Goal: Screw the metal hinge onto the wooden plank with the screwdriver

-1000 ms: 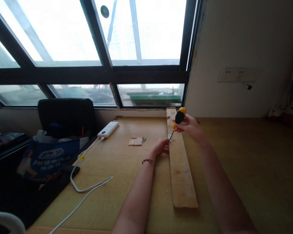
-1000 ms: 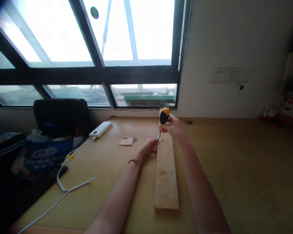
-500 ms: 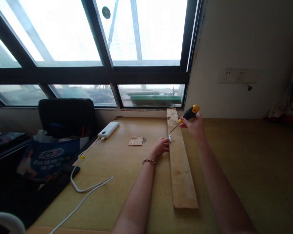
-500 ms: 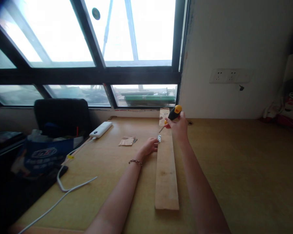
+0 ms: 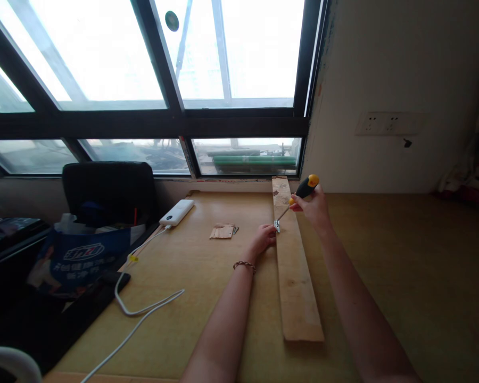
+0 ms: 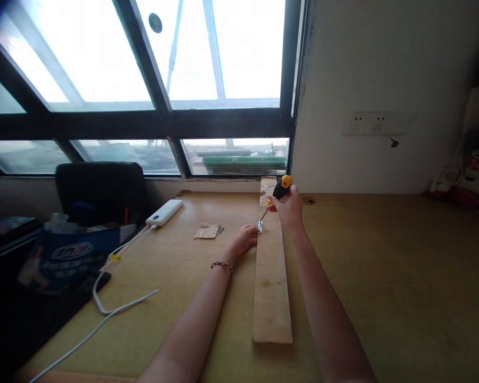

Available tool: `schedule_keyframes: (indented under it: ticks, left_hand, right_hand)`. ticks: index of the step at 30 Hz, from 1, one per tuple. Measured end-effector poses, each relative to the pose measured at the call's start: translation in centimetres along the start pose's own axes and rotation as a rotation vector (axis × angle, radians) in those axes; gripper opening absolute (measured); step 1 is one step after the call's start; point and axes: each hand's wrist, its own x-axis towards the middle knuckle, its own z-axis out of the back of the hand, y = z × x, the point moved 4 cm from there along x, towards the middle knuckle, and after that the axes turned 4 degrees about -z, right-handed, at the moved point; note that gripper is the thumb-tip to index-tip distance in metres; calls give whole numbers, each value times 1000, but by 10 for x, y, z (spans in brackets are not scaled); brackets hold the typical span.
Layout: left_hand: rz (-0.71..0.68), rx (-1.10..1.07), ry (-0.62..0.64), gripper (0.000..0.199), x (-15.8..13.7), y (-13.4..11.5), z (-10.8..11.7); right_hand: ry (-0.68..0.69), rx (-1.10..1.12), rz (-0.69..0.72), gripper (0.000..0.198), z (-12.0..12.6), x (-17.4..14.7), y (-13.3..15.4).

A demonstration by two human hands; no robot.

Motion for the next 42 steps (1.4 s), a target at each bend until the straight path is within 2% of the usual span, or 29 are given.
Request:
schedule_keyframes:
  ticks: [4, 8, 11, 14, 16, 18, 21, 31, 42]
  left_hand:
    - [-11, 0, -6, 9, 2, 1, 0]
    - [-23, 16, 1, 9, 1, 1, 0]
    - [-10, 37, -9, 9, -1, -1, -1]
    - [10, 43, 8, 10, -2, -3, -3]
    - [10, 33, 22, 9, -2, -4, -3]
    - [-5, 22, 35, 10, -1, -4, -3]
    - [-32, 11, 51, 12, 0, -2, -2]
    - [-30, 32, 32, 12, -1, -1, -3]
    - [-27, 31, 42, 12, -1, -1, -2]
  right_hand:
    - [17, -58, 127, 43, 6, -8, 18]
    - [103, -388, 425, 27, 20, -29, 30]
    - [303, -724, 572, 31, 34, -47, 5]
    - [444, -888, 647, 35, 55, -62, -39]
    - [475, -920, 644, 36, 69, -69, -67]
    - [448, -924, 600, 36, 79, -73, -88]
    - [457, -917, 542, 34, 82, -76, -105]
    - [499, -956, 502, 30, 84, -71, -117]
    - [499, -951, 475, 37, 92, -64, -132]
